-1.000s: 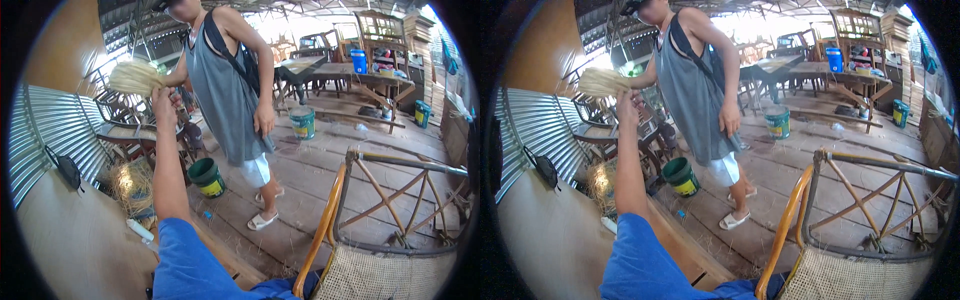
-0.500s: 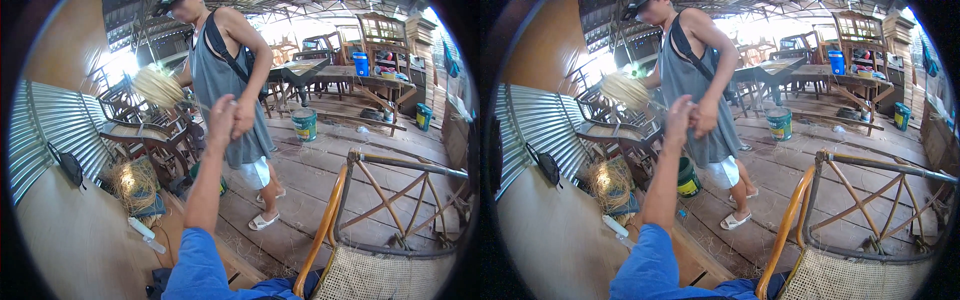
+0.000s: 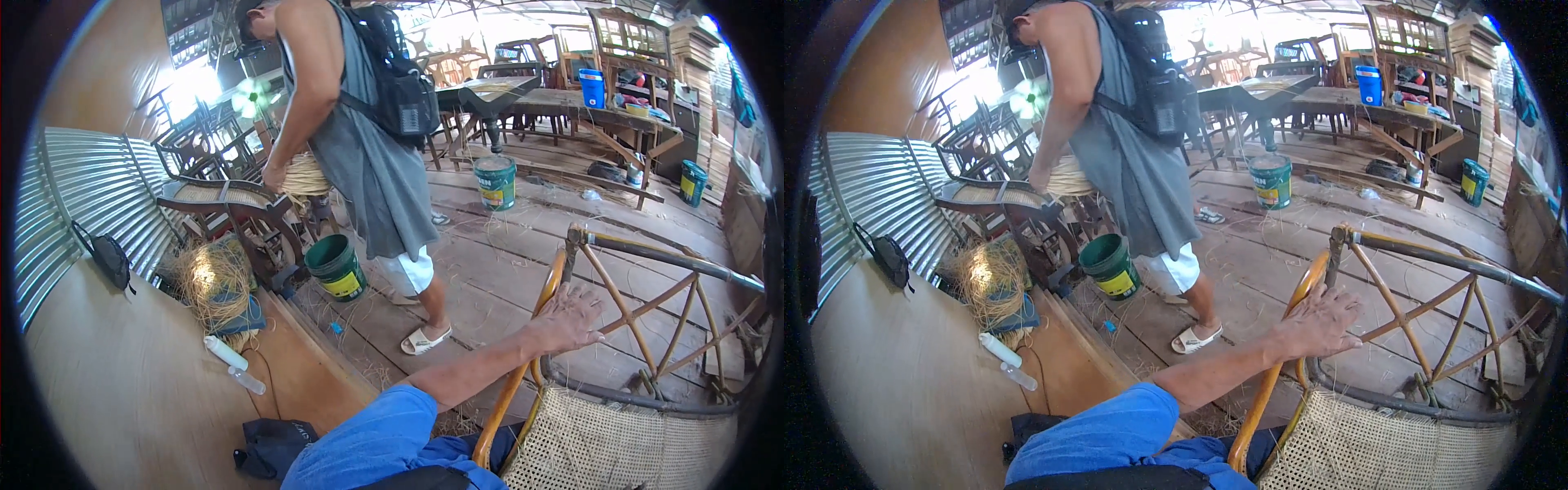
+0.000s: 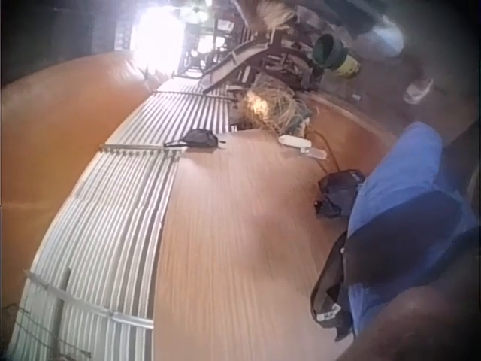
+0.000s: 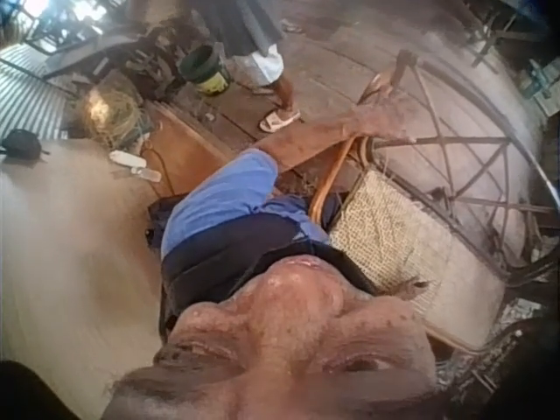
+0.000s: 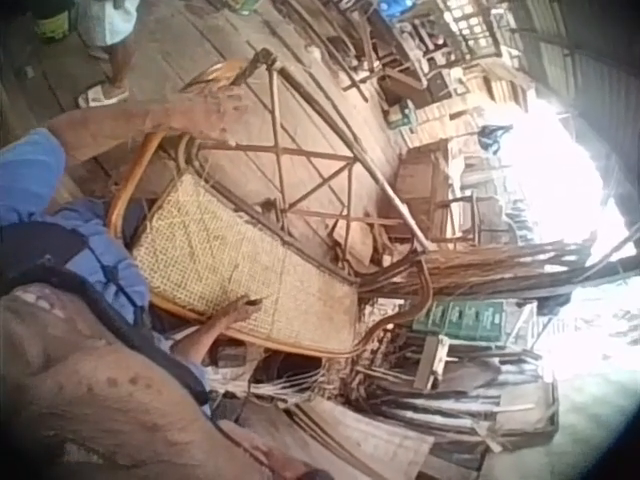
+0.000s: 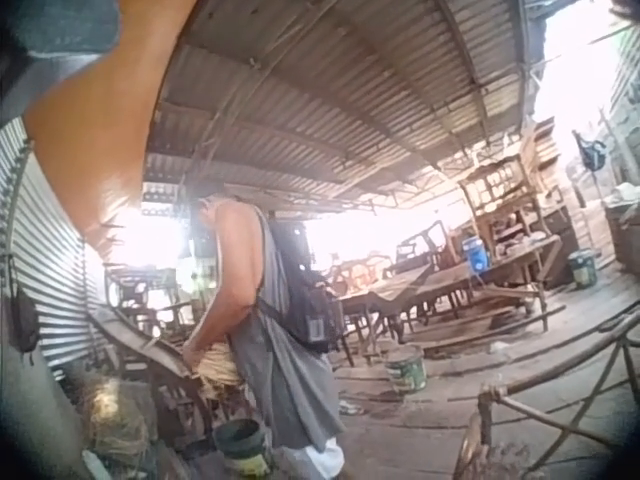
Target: The recorder is weaving and trimming rattan/bamboo mesh onto a wooden furniture frame.
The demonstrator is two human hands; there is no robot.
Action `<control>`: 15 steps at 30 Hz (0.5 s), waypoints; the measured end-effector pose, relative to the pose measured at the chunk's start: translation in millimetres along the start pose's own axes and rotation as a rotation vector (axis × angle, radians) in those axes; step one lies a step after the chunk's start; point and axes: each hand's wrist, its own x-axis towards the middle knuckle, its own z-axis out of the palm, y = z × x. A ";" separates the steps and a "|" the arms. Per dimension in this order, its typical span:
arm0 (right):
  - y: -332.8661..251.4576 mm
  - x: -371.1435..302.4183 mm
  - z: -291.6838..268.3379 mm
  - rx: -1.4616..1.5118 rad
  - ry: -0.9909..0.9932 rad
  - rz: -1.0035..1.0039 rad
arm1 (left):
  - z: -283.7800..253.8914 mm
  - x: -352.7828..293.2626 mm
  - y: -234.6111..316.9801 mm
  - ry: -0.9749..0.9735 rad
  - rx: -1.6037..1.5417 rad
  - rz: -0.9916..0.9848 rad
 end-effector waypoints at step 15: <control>-1.8 2.6 0.0 -0.014 -0.112 0.043 | -3.3 -17.3 -36.8 0.307 -0.059 -0.100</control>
